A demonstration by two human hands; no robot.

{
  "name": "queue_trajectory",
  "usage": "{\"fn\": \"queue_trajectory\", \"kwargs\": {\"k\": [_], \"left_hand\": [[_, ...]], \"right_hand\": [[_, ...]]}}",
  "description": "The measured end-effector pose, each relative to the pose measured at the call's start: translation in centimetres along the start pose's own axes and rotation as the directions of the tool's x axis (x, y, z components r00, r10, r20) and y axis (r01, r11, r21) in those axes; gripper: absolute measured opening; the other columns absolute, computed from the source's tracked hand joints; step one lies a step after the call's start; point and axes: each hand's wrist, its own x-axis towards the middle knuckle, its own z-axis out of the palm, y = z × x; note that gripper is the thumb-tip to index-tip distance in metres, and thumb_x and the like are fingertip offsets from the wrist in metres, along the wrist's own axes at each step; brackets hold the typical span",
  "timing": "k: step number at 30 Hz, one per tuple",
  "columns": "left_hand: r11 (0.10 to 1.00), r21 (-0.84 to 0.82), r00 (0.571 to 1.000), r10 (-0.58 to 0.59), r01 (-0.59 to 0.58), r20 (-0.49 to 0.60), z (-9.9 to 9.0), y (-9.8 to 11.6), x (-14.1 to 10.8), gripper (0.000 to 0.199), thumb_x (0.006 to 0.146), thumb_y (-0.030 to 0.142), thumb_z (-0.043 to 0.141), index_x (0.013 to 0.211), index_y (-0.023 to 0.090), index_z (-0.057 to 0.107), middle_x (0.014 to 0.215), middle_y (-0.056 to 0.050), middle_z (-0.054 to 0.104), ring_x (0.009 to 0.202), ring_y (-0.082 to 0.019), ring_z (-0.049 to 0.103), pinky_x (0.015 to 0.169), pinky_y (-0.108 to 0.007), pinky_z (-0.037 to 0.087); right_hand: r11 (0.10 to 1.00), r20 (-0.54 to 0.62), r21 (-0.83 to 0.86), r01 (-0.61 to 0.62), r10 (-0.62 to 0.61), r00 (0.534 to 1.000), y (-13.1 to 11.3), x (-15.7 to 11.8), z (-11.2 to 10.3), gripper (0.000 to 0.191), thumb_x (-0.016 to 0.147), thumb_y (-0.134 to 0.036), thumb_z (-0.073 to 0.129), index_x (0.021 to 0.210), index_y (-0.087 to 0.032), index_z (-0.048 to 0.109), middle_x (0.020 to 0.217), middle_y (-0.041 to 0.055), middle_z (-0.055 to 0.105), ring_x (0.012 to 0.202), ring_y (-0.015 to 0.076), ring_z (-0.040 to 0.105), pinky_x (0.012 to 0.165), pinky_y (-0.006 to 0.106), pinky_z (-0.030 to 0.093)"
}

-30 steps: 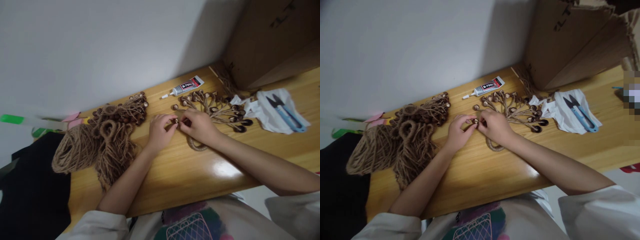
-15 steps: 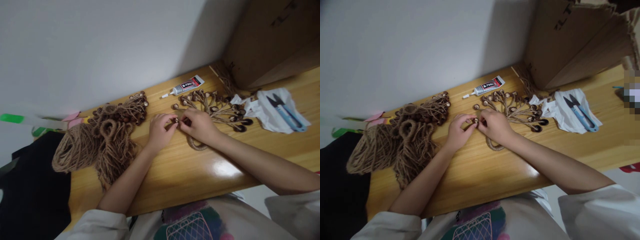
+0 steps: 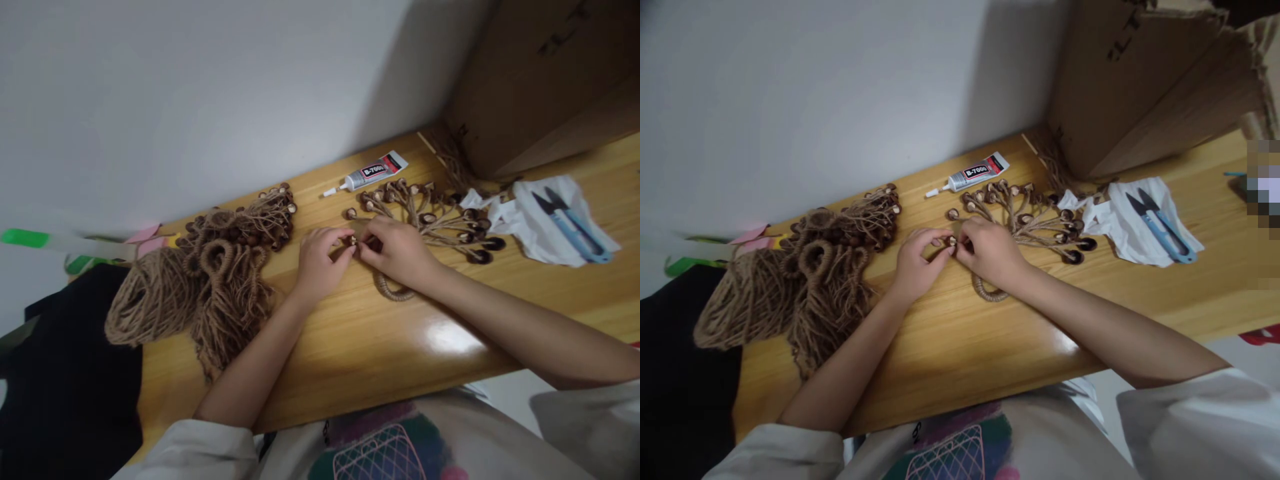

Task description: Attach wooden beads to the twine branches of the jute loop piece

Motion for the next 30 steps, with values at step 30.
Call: {"fn": "queue_trajectory", "kwargs": {"k": [30], "left_hand": [[0.999,-0.033,1.000,0.025,-0.025,-0.014,0.07,-0.23,-0.03,0.027,0.078,0.009,0.069,0.101,0.023,0.071,0.096,-0.003,0.074,0.088,-0.019,0.065,0.085,-0.036,0.049]], "right_hand": [[1.000,-0.044,0.023,0.017,-0.016,0.999,-0.01,-0.16,0.03,0.004,0.078,-0.018,0.058,0.076,-0.016,0.061,0.078,0.0063,0.064,0.072,0.0181,0.058,0.065,0.026,0.039]]}}
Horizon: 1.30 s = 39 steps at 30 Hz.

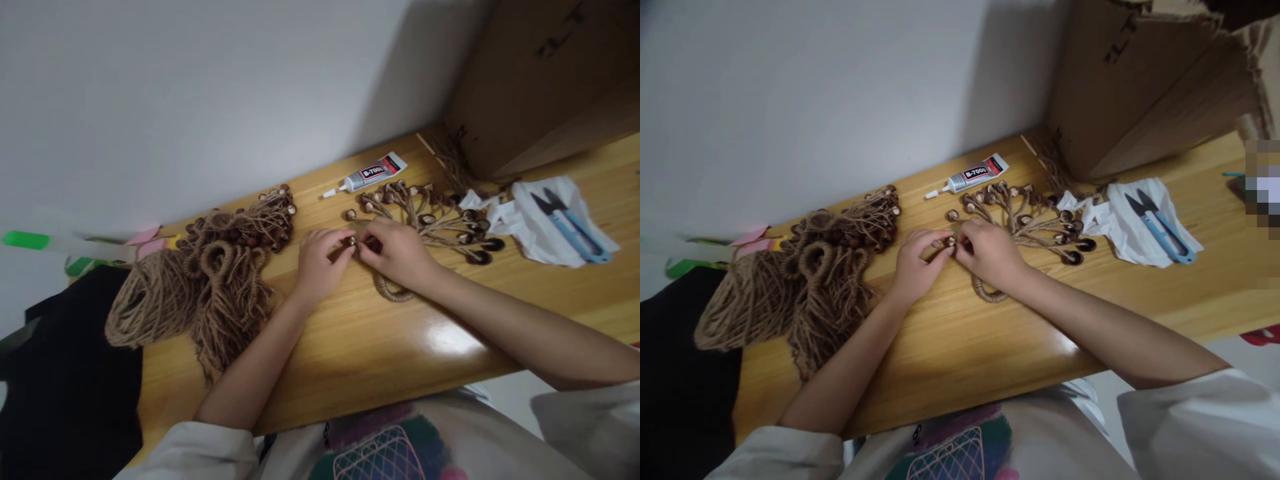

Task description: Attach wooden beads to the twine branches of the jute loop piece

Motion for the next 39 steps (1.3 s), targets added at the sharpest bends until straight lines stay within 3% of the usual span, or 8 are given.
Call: {"fn": "queue_trajectory", "kwargs": {"k": [24,39], "left_hand": [[0.999,-0.047,0.999,0.020,-0.022,-0.036,0.12,-0.16,-0.11,0.027,0.077,0.008,0.070,0.100,0.022,0.070,0.090,-0.001,0.074,0.077,-0.016,0.065,0.079,-0.033,0.047],[0.999,-0.042,1.000,-0.018,0.018,-0.010,0.12,-0.04,-0.02,0.029,0.075,0.008,0.070,0.100,0.021,0.070,0.091,-0.001,0.074,0.071,-0.014,0.063,0.078,-0.032,0.047]], "right_hand": [[0.999,-0.050,0.025,0.039,-0.038,0.998,0.23,-0.07,0.21,0.004,0.077,-0.017,0.058,0.075,-0.016,0.060,0.074,0.0048,0.063,0.068,0.0168,0.056,0.063,0.025,0.038],[1.000,-0.017,0.002,0.014,-0.014,1.000,0.17,-0.02,0.19,0.004,0.077,-0.017,0.058,0.076,-0.015,0.062,0.076,0.0062,0.064,0.070,0.0172,0.057,0.063,0.025,0.038]]}}
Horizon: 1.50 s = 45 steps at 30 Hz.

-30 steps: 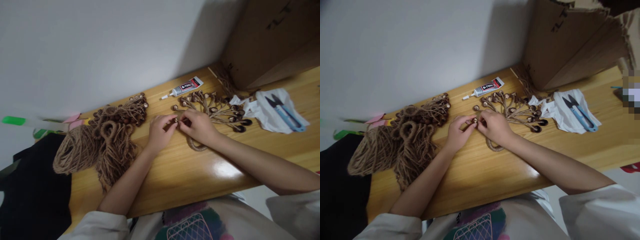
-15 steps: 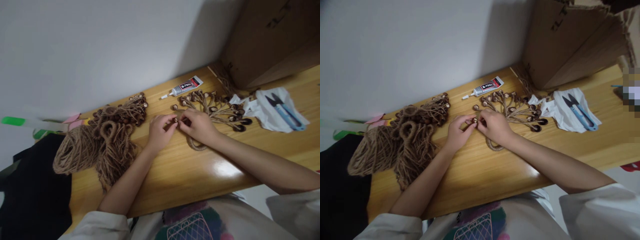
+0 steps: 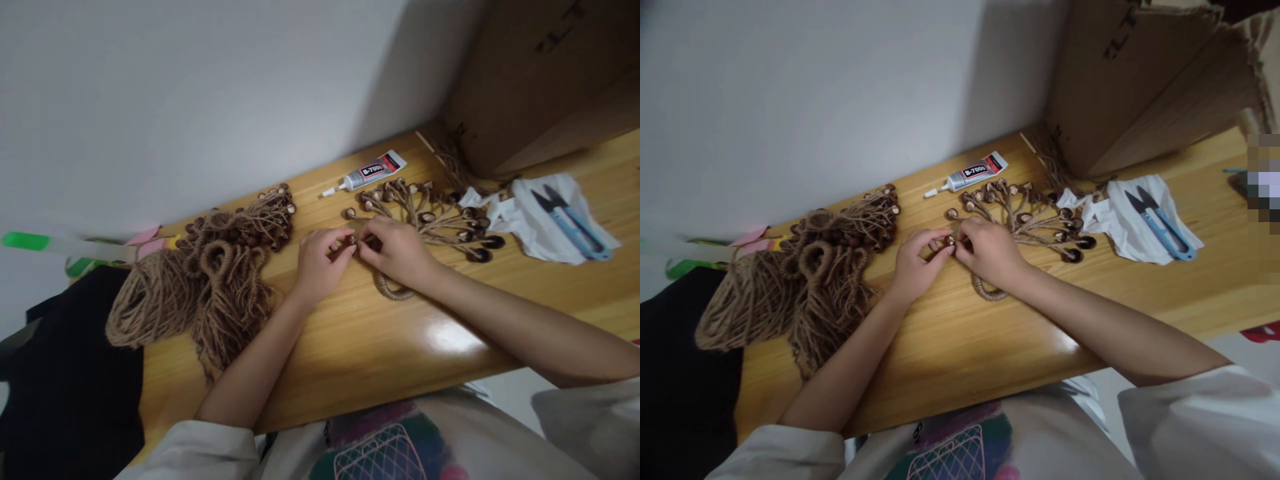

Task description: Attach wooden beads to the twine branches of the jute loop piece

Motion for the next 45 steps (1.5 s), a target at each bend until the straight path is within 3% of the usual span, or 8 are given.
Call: {"fn": "queue_trajectory", "kwargs": {"k": [45], "left_hand": [[1.000,0.018,1.000,-0.016,0.016,0.023,-0.11,0.21,0.02,0.027,0.076,0.008,0.070,0.100,0.021,0.069,0.091,-0.001,0.073,0.073,-0.015,0.063,0.080,-0.033,0.047]], "right_hand": [[1.000,0.041,-0.022,-0.014,0.014,0.999,-0.12,0.05,-0.08,0.007,0.078,-0.017,0.058,0.079,-0.015,0.064,0.079,0.0073,0.065,0.073,0.0185,0.059,0.066,0.026,0.039]]}}
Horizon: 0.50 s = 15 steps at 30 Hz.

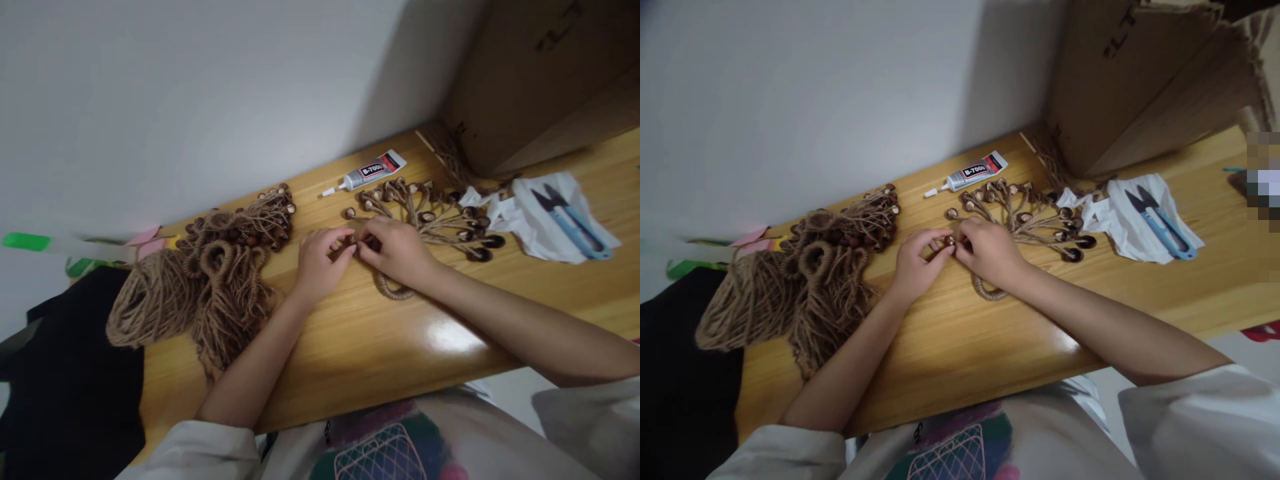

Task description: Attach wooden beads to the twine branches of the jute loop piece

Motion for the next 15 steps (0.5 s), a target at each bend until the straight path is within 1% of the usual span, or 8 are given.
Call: {"fn": "queue_trajectory", "kwargs": {"k": [9,15], "left_hand": [[1.000,0.006,1.000,-0.010,0.010,0.004,0.01,-0.03,0.00,0.027,0.076,0.009,0.069,0.099,0.022,0.069,0.090,-0.001,0.073,0.074,-0.015,0.063,0.078,-0.033,0.047],[1.000,0.004,1.000,-0.001,0.001,0.006,0.05,-0.14,0.01,0.027,0.076,0.009,0.069,0.100,0.022,0.069,0.092,-0.001,0.073,0.073,-0.015,0.063,0.080,-0.034,0.047]], "right_hand": [[1.000,-0.007,-0.008,-0.002,0.002,1.000,0.01,-0.01,-0.04,0.006,0.077,-0.018,0.059,0.079,-0.015,0.063,0.079,0.0070,0.065,0.073,0.0189,0.059,0.066,0.026,0.039],[1.000,-0.006,0.007,0.000,0.000,1.000,0.03,-0.05,0.05,0.007,0.078,-0.018,0.058,0.080,-0.015,0.064,0.081,0.0070,0.066,0.074,0.0191,0.059,0.067,0.027,0.040]]}}
